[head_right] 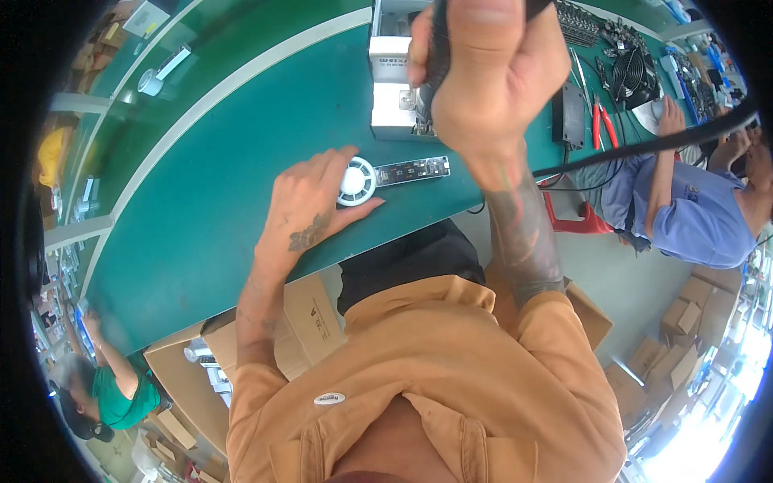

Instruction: Assembling and inspecting portable fans on a factory production line.

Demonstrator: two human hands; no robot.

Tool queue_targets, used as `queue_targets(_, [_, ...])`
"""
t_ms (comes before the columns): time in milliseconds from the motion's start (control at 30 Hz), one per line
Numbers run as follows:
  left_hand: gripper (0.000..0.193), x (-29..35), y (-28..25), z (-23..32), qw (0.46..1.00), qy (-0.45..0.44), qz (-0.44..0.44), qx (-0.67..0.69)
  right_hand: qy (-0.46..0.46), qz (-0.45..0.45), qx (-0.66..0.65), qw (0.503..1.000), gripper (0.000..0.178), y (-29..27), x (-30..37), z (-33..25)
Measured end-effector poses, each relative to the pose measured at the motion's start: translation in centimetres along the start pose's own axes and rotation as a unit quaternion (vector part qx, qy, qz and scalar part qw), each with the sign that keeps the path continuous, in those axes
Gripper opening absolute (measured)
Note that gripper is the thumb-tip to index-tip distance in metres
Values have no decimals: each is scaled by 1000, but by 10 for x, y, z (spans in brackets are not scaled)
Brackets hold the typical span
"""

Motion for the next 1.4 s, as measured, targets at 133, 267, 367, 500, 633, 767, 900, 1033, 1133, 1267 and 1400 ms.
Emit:
queue_targets(133, [57, -8, 2, -5, 999, 2, 31, 31, 37, -100, -16, 994, 99, -22, 5, 23])
queue_targets(267, [57, -10, 5, -3, 1000, 5, -3, 13, -22, -292, -155, 943, 102, -8, 19, 30])
queue_targets(367, [58, -10, 5, -2, 1000, 10, 13, 21, 70, -177, -59, 980, 101, -6, 28, 38])
queue_targets(500, [58, -12, 7, -1, 1000, 5, 3, 22, 96, -160, -66, 980, 99, -6, 26, 44])
queue_targets(633, [60, -11, 9, 0, 1000, 2, 12, 24, 80, -158, -19, 984, 98, -10, 24, 45])
queue_targets(767, [61, -10, 8, -1, 1000, -2, 9, 22, 86, -162, -38, 982, 96, -12, 24, 46])
queue_targets(900, [61, -13, 8, -1, 1000, -1, 5, 31, 99, -153, -60, 981, 96, -12, 23, 48])
queue_targets(1033, [61, -12, 7, -2, 999, -5, 14, 31, 82, -146, -92, 982, 97, -12, 25, 49])
queue_targets(1133, [61, -11, 9, -1, 999, -8, 9, 34, 73, -154, -101, 980, 95, -14, 28, 45])
queue_targets(1267, [62, -11, 10, 1, 999, 1, 14, 29, 99, -168, -80, 978, 94, -18, 27, 50])
queue_targets(1400, [62, -10, 10, 1, 999, -5, 10, 30, 111, -206, -113, 966, 92, -18, 28, 58])
Point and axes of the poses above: each hand's wrist, its own x-axis away from the middle knuckle, its own y-axis out of the palm, z = x × y, the point moved 5 cm from there along -x, towards the middle knuckle, and after that the axes turned 15 degrees about y, right-handed, at the moved point
